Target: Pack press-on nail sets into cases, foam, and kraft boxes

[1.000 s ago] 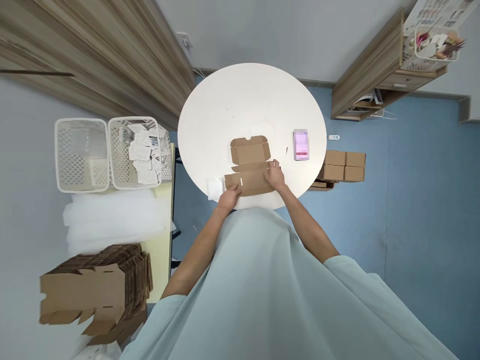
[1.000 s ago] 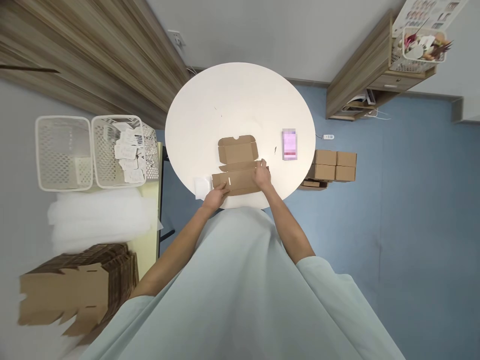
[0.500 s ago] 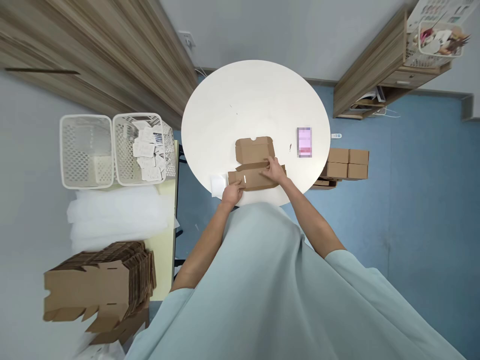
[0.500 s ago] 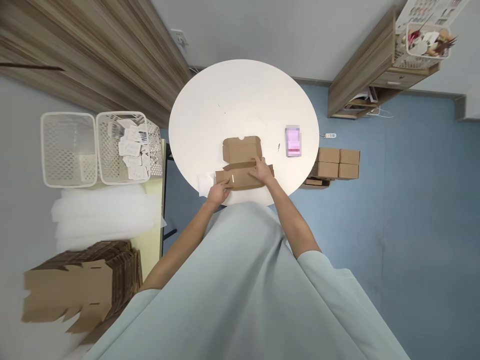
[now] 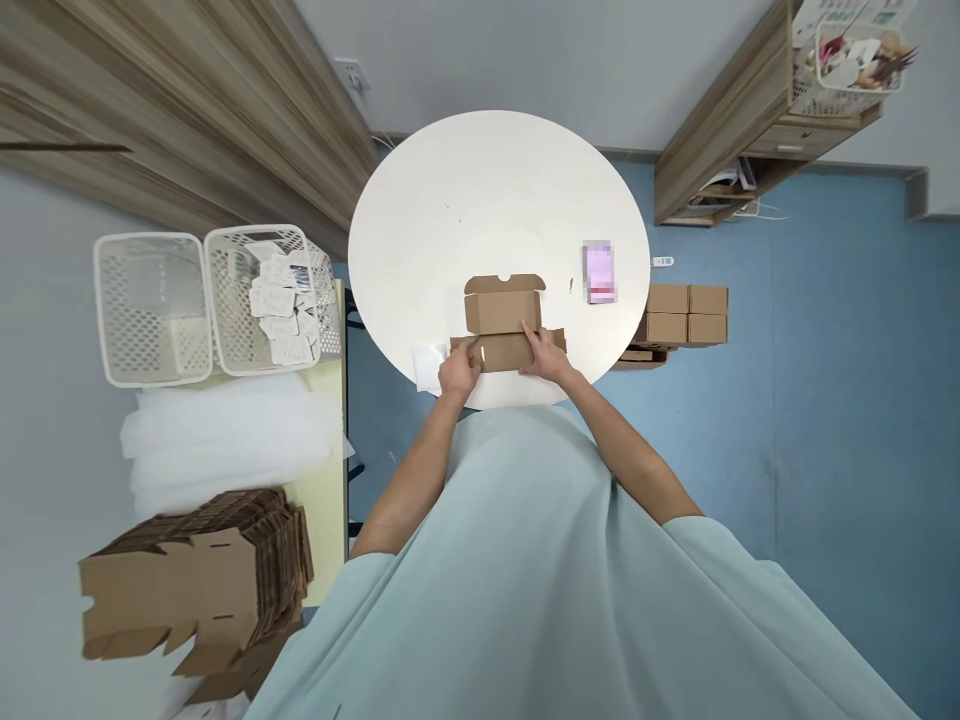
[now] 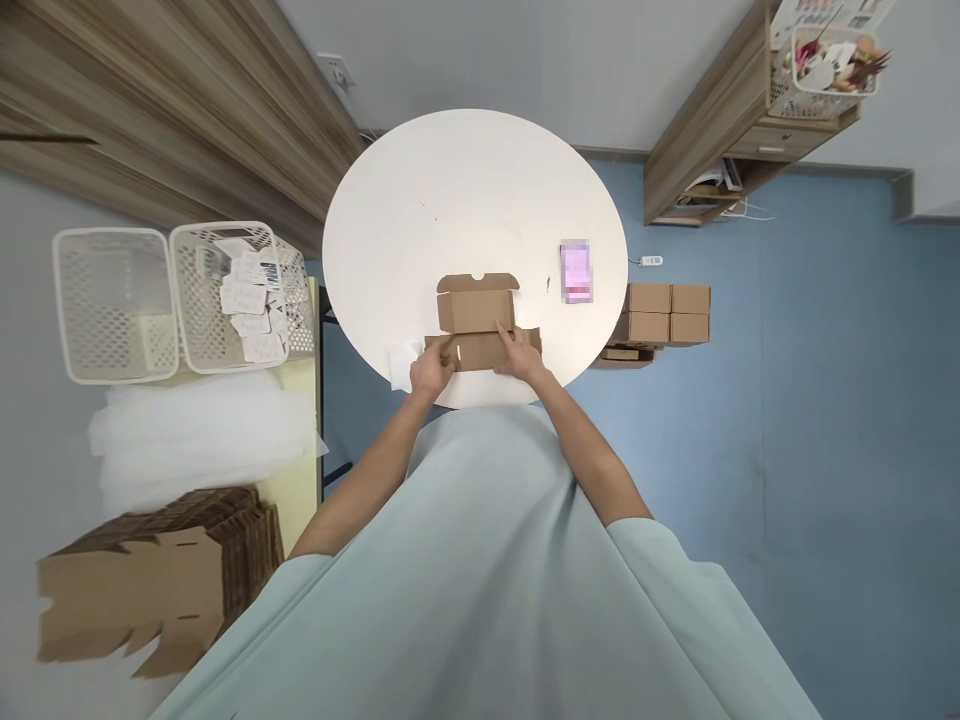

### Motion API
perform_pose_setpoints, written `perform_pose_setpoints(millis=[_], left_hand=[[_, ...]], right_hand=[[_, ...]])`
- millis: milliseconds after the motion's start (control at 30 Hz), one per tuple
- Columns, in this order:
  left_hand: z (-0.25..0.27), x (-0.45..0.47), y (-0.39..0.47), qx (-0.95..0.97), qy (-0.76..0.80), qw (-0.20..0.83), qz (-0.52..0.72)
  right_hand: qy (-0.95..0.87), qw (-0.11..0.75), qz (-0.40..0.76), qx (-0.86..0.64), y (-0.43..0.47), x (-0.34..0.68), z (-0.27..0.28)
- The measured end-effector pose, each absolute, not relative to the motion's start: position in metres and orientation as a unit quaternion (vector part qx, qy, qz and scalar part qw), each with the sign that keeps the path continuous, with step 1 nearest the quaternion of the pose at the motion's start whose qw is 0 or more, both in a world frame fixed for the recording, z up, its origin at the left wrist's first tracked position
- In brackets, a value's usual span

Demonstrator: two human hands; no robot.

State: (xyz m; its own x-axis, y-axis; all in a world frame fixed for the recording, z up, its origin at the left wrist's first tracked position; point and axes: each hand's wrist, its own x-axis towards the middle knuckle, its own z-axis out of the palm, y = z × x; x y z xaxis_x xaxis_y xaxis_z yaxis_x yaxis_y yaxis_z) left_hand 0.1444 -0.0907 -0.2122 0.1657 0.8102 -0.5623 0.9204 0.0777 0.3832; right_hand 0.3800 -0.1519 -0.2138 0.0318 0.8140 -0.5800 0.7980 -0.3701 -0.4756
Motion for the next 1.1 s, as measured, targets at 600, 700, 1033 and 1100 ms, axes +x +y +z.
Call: perform_pose_setpoints(millis=[600,700,1033,1100], left_hand=[[-0.205,0.113,-0.096,0.668,0.688,0.277,-0.056],[-0.203,0.113,-0.092,0.666,0.682,0.293,-0.073],[-0.194,0.155,-0.102,0.667,0.633,0.393,-0.014],[-0.197,0.16,-0.102,0.673,0.63,0.386,-0.007]], right_hand=[[-0.554,0.014,0.429,-0.713,-0.154,0.379,-0.213],[-0.556,0.014,0.423,-0.715,-0.154,0.378,-0.215],[-0.557,0.007,0.414,-0.72,-0.151,0.377,-0.219],[-0.557,0.004,0.41,-0.722,-0.149,0.376,-0.22]])
